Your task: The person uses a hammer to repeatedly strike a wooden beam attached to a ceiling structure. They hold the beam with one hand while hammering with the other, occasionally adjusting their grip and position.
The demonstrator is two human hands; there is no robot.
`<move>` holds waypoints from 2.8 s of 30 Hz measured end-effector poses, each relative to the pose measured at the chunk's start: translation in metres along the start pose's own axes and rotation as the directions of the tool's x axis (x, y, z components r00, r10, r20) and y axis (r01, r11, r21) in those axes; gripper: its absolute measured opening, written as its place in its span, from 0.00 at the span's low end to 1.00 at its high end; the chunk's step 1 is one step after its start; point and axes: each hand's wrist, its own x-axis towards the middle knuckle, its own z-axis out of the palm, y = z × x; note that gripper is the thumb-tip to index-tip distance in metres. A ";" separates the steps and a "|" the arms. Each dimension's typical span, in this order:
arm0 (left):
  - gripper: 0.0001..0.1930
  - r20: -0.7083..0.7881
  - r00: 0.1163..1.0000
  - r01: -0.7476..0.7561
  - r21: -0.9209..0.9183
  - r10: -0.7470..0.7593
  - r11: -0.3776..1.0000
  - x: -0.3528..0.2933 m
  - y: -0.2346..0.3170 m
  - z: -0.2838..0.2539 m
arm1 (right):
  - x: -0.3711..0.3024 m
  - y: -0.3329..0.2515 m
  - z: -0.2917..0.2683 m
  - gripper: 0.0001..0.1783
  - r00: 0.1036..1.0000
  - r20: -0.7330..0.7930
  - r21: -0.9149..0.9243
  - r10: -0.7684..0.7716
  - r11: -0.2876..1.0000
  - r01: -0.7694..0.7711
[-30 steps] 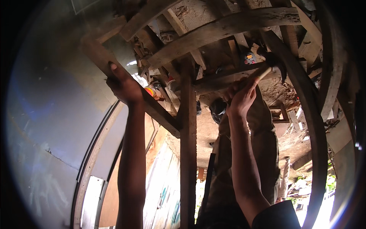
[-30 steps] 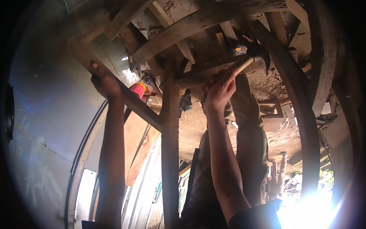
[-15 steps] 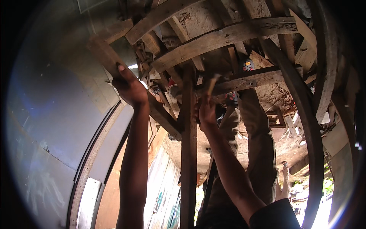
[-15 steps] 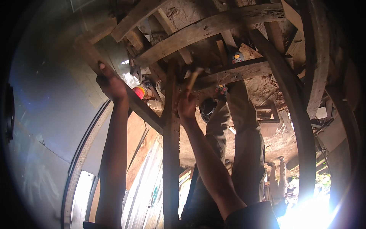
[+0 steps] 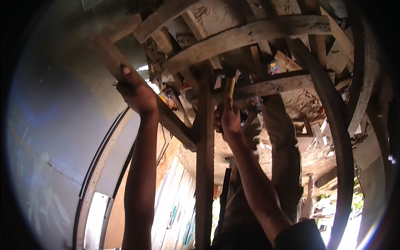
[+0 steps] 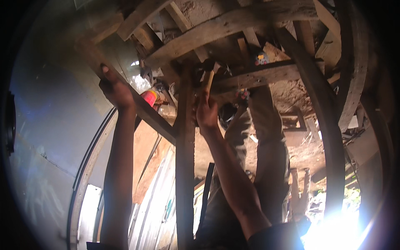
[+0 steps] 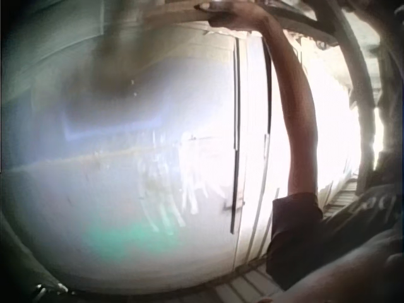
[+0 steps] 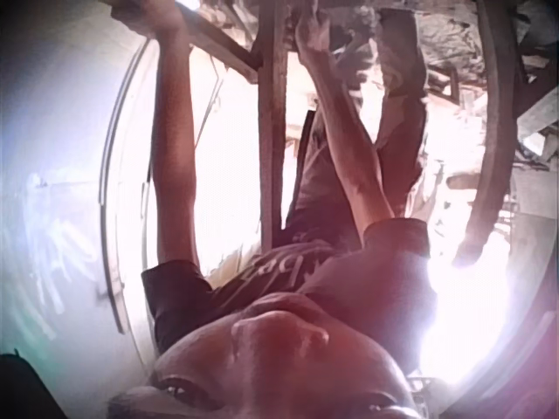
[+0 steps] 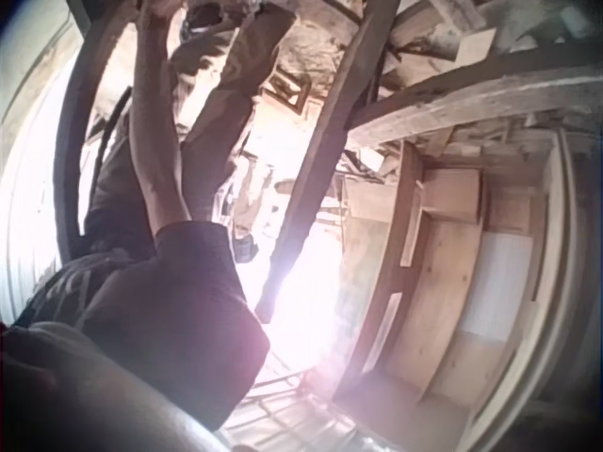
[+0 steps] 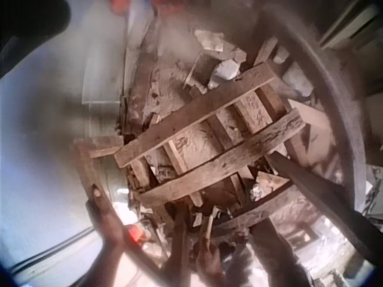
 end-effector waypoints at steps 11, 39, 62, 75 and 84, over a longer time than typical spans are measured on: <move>0.43 -0.026 0.999 -0.049 -0.014 0.048 0.999 -0.001 0.007 0.002 | 0.003 0.015 0.005 0.30 0.994 -0.099 0.072 -0.051 0.996 0.059; 0.43 -0.055 0.997 -0.056 -0.054 0.053 0.997 0.001 -0.002 0.003 | 0.014 -0.033 -0.034 0.30 0.972 -0.098 0.215 -0.213 0.949 0.230; 0.43 -0.038 0.998 -0.046 0.044 0.048 0.998 0.000 0.002 0.004 | 0.019 0.005 -0.015 0.27 0.996 -0.072 0.199 -0.059 0.977 0.072; 0.44 0.026 0.998 -0.063 0.059 0.062 0.996 0.009 -0.019 0.000 | -0.003 -0.005 -0.025 0.31 0.997 0.063 0.016 0.046 0.999 -0.047; 0.46 -0.047 0.999 0.006 -0.025 -0.007 1.000 -0.006 0.007 0.006 | 0.011 0.010 -0.008 0.28 0.999 -0.044 -0.029 0.023 0.999 -0.025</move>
